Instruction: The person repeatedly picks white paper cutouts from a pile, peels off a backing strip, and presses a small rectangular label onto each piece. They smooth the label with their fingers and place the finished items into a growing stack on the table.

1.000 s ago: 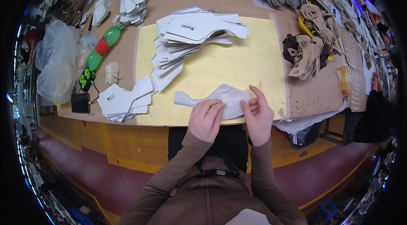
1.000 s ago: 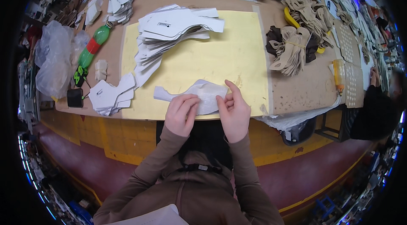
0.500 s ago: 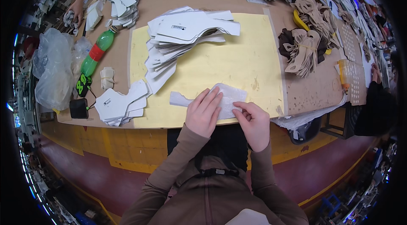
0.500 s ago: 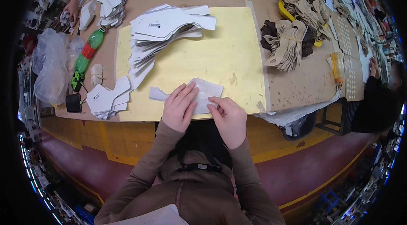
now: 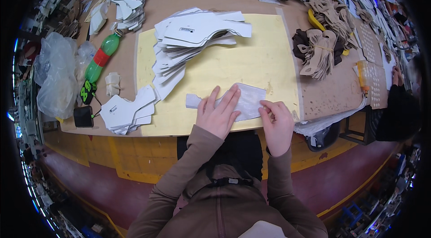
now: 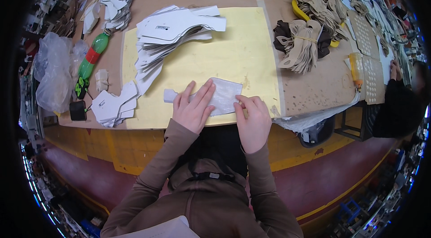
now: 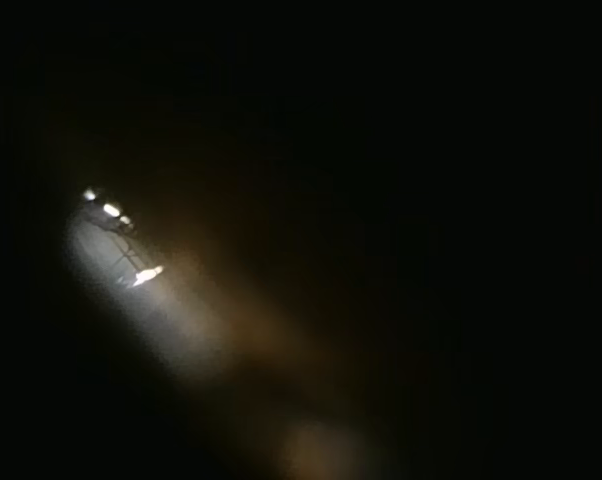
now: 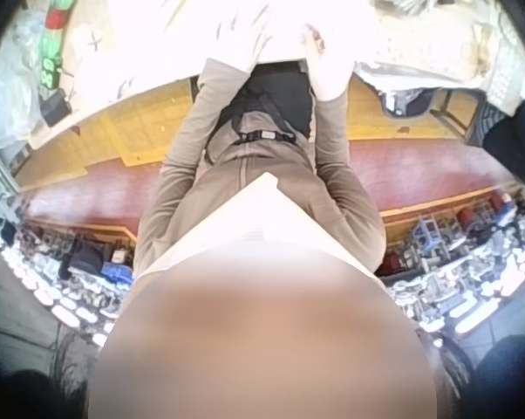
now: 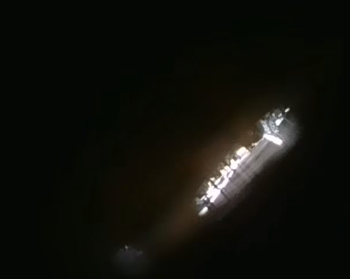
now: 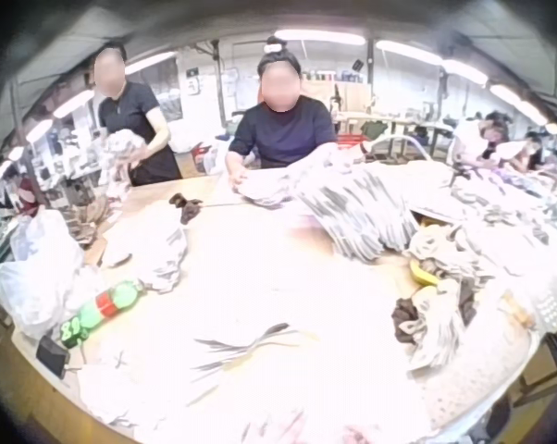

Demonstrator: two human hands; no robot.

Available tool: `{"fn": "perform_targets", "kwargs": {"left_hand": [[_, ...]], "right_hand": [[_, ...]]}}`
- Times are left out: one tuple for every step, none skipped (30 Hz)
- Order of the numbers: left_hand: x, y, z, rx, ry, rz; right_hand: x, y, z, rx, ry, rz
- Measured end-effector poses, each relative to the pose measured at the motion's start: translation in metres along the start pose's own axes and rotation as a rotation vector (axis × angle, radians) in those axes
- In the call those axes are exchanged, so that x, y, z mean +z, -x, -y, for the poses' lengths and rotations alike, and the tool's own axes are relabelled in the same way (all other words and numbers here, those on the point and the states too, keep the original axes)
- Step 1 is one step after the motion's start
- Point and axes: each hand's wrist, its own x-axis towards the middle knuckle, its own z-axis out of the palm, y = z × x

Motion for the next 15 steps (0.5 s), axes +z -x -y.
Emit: {"fn": "perform_targets", "kwargs": {"left_hand": [[0.001,0.001,0.002,0.017,-0.042,0.009],[0.002,0.001,0.003,0.029,-0.088,0.009],[0.004,0.002,0.006,0.030,-0.059,0.035],[0.006,0.003,0.007,0.027,-0.032,0.055],[0.008,0.005,0.008,0.040,-0.002,0.044],[0.009,0.005,0.010,0.045,-0.013,0.057],[0.011,0.005,0.011,0.063,-0.022,0.035],[0.012,0.006,0.012,0.080,-0.031,0.013],[0.013,0.006,0.013,0.078,-0.036,0.036],[0.013,0.005,0.013,0.076,-0.041,0.058],[0.012,0.005,0.013,0.042,-0.057,0.160],[0.011,0.004,0.013,0.074,-0.063,0.089],[0.010,0.004,0.012,0.070,-0.079,0.101],[0.007,0.004,0.011,0.073,-0.105,0.100],[0.006,0.004,0.010,0.057,-0.068,0.115]], "right_hand": [[0.000,0.000,0.001,-0.022,0.070,-0.044],[0.002,0.003,0.004,-0.095,0.058,-0.070],[0.007,0.008,0.008,-0.132,0.042,-0.089],[0.013,0.012,0.014,-0.171,0.025,-0.106],[0.021,0.015,0.019,-0.251,0.032,-0.044],[0.031,0.018,0.024,-0.334,0.037,0.017],[0.040,0.020,0.029,-0.416,0.050,0.085],[0.049,0.021,0.032,-0.383,0.087,0.098],[0.058,0.020,0.034,-0.351,0.130,0.116],[0.063,0.019,0.033,-0.319,0.181,0.143],[0.064,0.018,0.030,-0.273,0.244,0.136],[0.062,0.018,0.025,-0.227,0.314,0.142],[0.059,0.018,0.020,-0.174,0.387,0.164],[0.055,0.018,0.014,-0.174,0.411,0.151],[0.049,0.019,0.007,-0.166,0.440,0.148]]}}
